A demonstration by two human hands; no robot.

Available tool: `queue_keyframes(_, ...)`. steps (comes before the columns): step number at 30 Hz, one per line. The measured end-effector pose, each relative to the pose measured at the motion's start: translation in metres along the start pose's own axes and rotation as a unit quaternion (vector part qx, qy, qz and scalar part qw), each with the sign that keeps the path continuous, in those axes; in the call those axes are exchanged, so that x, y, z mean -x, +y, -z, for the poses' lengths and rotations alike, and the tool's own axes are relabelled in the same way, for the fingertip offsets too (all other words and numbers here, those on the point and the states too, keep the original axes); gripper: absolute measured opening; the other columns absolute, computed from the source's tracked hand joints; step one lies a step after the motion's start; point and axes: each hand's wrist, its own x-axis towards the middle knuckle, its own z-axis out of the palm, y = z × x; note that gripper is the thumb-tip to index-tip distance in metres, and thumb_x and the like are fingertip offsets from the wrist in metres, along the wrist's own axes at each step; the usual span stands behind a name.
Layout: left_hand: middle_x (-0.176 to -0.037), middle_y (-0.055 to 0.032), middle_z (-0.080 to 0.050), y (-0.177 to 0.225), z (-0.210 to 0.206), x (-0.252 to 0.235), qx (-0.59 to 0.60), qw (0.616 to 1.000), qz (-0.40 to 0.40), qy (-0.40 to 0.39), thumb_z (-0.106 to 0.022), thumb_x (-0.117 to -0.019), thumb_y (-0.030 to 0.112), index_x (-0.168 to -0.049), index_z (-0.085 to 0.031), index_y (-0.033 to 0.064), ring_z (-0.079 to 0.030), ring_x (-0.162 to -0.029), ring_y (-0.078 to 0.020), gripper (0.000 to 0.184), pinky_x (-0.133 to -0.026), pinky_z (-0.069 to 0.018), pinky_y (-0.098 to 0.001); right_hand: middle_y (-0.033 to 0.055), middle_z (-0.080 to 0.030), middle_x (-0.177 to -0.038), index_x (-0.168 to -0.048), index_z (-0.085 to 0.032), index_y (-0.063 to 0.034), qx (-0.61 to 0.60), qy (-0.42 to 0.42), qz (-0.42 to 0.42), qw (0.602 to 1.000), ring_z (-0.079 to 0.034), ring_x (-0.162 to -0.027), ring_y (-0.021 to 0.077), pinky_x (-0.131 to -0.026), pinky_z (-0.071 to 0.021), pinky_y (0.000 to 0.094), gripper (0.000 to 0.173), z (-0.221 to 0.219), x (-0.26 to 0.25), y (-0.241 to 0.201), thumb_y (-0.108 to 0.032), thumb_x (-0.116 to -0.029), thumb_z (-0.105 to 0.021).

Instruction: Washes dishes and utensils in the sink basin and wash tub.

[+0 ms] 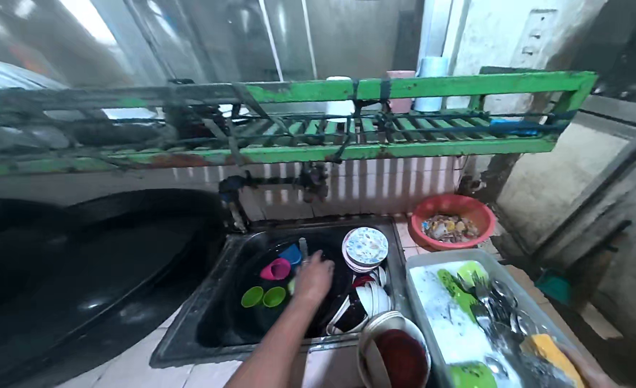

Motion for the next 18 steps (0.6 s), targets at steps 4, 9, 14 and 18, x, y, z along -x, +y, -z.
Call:
queue_keyframes(4,-0.151,-0.0191,-0.051,0.076,0.013,0.008,0.086,0.988,-0.119,0.043,-0.057,-0.1042,0.016,-0.121,-0.073,0.0036,-0.047,-0.140,-0.0400,0.026,-0.115,-0.0395,-0.0578,0.0217,-0.056,-0.141,-0.154,-0.039,-0.0024,-0.168,0.062,-0.104,0.978,-0.060,-0.123,0.0273,-0.102,-0.0509,0.0452,0.069,-0.008,0.001,-0.033,-0.015,-0.0917,-0.065)
queue_keyframes(9,-0.139,-0.0145,-0.059,0.231,0.011,0.082,0.264,0.904,-0.308,-0.133,-0.057,-0.1042,0.034,-0.130,-0.069,0.0078,-0.055,-0.131,-0.0297,0.039,-0.110,-0.0462,-0.0482,0.0118,-0.066,-0.121,-0.153,-0.035,-0.0106,-0.501,0.056,-0.097,0.858,-0.070,-0.099,0.0194,-0.078,-0.0625,0.0374,0.069,-0.016,-0.016,-0.060,-0.016,-0.0896,-0.059)
queue_keyframes(14,-0.141,-0.0153,-0.058,0.286,-0.017,0.113,0.327,0.886,-0.282,-0.168,-0.066,-0.0960,0.048,-0.128,-0.068,0.0033,-0.048,-0.137,-0.0323,0.055,-0.117,-0.0371,-0.0476,0.0126,-0.069,-0.110,-0.133,-0.052,-0.0045,-0.605,0.080,-0.064,0.790,-0.070,-0.099,0.0208,-0.084,-0.0612,0.0413,0.044,-0.026,-0.022,-0.064,-0.034,-0.1113,-0.028)
queue_keyframes(18,-0.126,-0.0182,-0.065,0.300,-0.022,0.123,0.477,0.838,-0.170,-0.204,-0.070,-0.0975,0.027,-0.130,-0.061,0.0004,-0.063,-0.118,-0.0248,0.043,-0.104,-0.0511,-0.0412,0.0138,-0.070,-0.105,-0.127,-0.057,-0.0040,-0.659,0.117,-0.106,0.735,-0.071,-0.095,0.0222,-0.082,-0.0614,0.0419,0.047,-0.030,-0.028,-0.060,-0.038,-0.1124,-0.028)
